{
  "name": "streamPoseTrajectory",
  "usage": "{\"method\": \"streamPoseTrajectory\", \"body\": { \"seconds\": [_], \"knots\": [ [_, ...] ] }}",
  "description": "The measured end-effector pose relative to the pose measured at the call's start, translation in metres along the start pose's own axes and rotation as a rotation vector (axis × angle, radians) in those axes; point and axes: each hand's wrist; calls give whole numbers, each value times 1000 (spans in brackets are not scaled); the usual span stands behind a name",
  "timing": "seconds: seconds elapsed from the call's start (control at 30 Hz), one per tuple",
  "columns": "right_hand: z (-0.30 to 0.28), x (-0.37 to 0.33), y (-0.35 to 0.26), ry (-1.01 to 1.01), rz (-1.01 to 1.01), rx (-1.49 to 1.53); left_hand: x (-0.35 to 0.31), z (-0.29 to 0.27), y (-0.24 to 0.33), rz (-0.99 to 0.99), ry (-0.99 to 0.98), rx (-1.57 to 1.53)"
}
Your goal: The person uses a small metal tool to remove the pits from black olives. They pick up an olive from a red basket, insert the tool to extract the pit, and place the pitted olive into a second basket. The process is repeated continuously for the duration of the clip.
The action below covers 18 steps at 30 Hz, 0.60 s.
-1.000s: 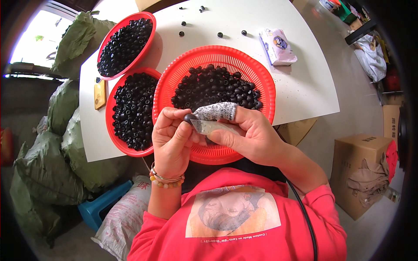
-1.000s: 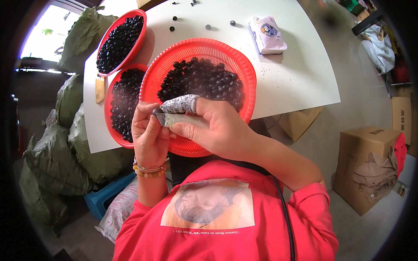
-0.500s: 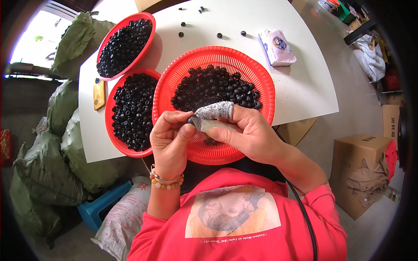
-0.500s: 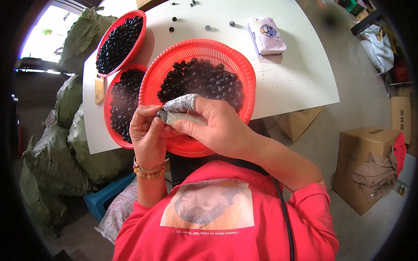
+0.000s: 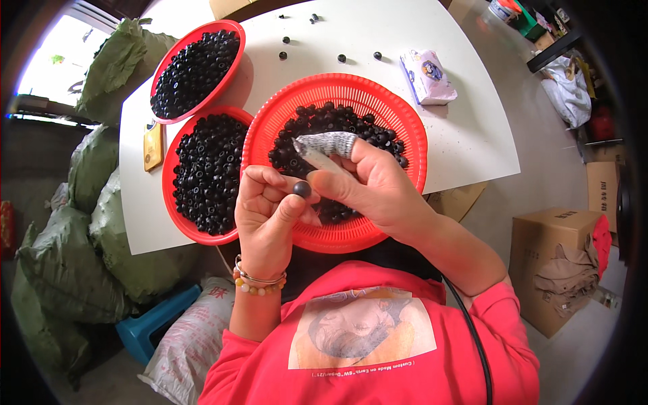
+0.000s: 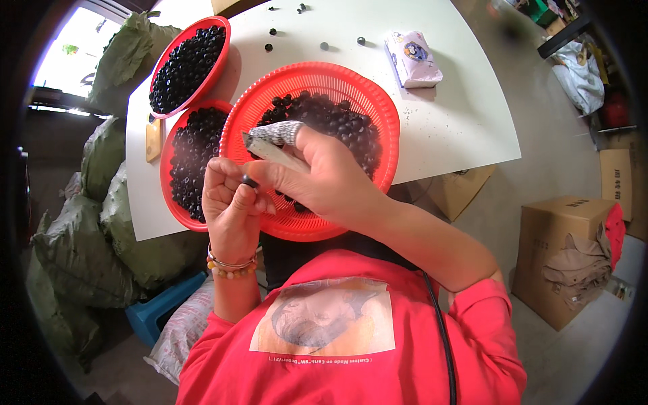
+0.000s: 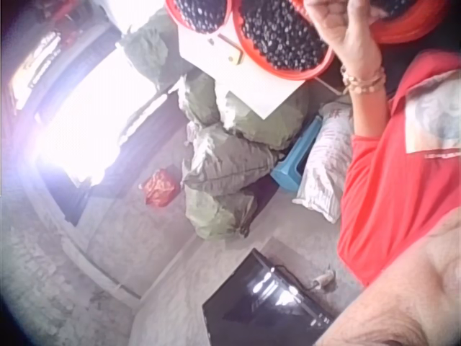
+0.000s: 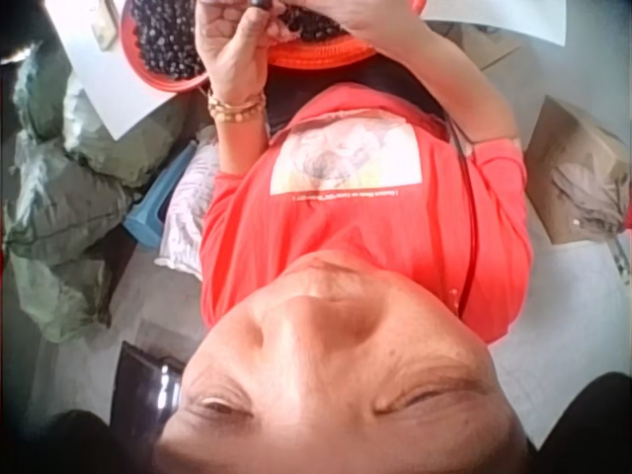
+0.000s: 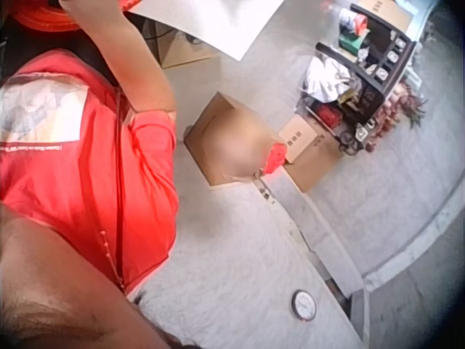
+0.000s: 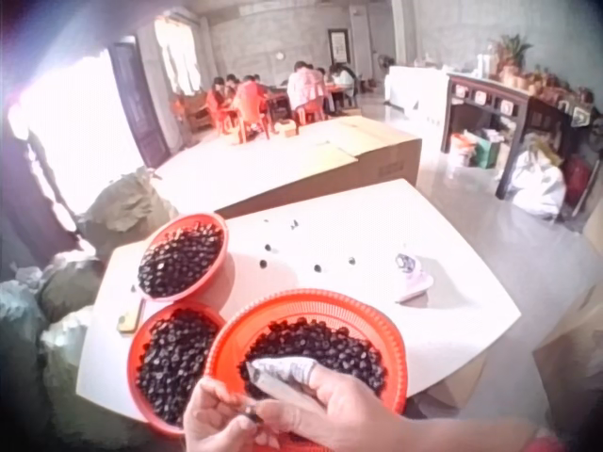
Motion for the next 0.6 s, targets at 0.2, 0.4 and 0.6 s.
{"method": "streamPoseTrajectory", "body": {
  "seconds": [0.2, 0.4, 0.6],
  "knots": [
    [-3, 14, 10, 52, 31, -104, -4, -4, 10, 44, 25, 79],
    [-13, 6, -4, 115, 130, -219, 3, -49, 33, 202, 301, 117],
    [-18, 4, -10, 151, 127, -218, 0, -94, 45, 241, 512, 295]
  ]
}}
Point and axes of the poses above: each hand's wrist, its own x-axis towards the middle knuckle, its own z-axis out of the palm, y = z × x, and after that the axes turned 6 degrees about y, right-handed
